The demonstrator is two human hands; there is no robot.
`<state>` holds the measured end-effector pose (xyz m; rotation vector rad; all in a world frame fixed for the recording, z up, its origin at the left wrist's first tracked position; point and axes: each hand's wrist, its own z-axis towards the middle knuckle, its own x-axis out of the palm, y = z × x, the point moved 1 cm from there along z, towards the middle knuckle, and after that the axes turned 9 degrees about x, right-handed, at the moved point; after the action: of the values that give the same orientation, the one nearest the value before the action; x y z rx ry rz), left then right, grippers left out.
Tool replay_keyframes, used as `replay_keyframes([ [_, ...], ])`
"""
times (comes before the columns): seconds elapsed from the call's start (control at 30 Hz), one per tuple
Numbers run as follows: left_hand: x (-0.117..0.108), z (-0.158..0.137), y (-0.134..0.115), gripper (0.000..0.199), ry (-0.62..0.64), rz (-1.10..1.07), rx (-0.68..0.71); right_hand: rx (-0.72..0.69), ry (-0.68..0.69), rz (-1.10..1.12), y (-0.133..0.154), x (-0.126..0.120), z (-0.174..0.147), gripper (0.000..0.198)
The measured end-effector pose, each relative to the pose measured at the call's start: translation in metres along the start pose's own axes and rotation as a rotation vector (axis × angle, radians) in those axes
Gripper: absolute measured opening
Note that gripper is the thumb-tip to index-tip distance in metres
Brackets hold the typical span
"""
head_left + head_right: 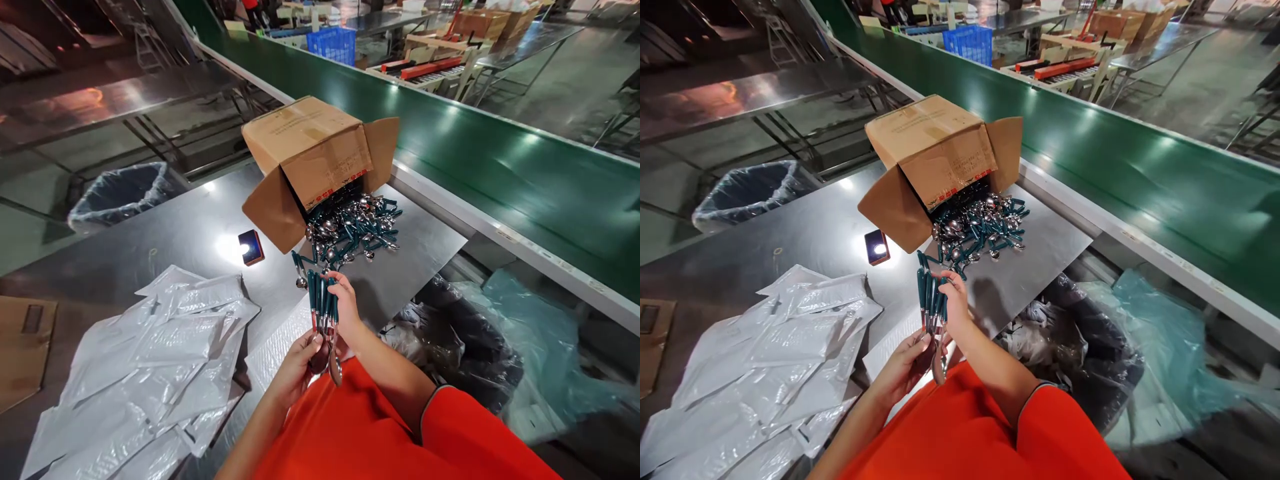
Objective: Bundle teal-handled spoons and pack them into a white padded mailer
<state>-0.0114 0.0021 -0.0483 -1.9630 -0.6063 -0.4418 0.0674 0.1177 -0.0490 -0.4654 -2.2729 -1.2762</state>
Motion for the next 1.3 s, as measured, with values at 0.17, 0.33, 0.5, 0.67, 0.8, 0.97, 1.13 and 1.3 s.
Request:
replay_keyframes([
  [0.17,-0.001,-0.003,-0.002,0.054,-0.007,0.076,0.012,-0.117,-0.056,-0.185,-0.002,-0.006,0.009,0.022],
  [0.33,-0.007,-0.002,-0.006,0.055,-0.154,0.133,0.088,-0.215,-0.079,-0.315,-0.003,-0.011,0.019,0.018],
  [0.5,0.0,-0.001,-0.006,0.058,-0.212,-0.049,0.011,-0.382,-0.104,-0.411,0.001,-0.007,0.01,0.012],
  [0.67,0.01,-0.002,0.001,0.058,-0.199,-0.106,-0.033,-0.555,-0.142,-0.445,-0.002,-0.001,0.0,0.014],
  [0.8,0.01,-0.009,0.002,0.058,-0.168,-0.114,-0.088,-0.57,-0.14,-0.34,-0.005,0.002,-0.006,0.017],
  [0.97,-0.003,-0.018,-0.008,0.068,-0.133,-0.009,-0.111,-0.527,0.073,-0.373,0.007,0.002,-0.02,0.029],
  [1.13,-0.019,-0.023,-0.034,0.061,-0.18,0.042,0.111,-0.709,-0.313,-0.319,0.054,-0.07,-0.014,0.036],
  [1.3,-0.038,-0.023,-0.053,0.075,-0.369,0.111,0.093,-0.451,-0.981,-0.539,0.073,-0.218,-0.001,0.028],
])
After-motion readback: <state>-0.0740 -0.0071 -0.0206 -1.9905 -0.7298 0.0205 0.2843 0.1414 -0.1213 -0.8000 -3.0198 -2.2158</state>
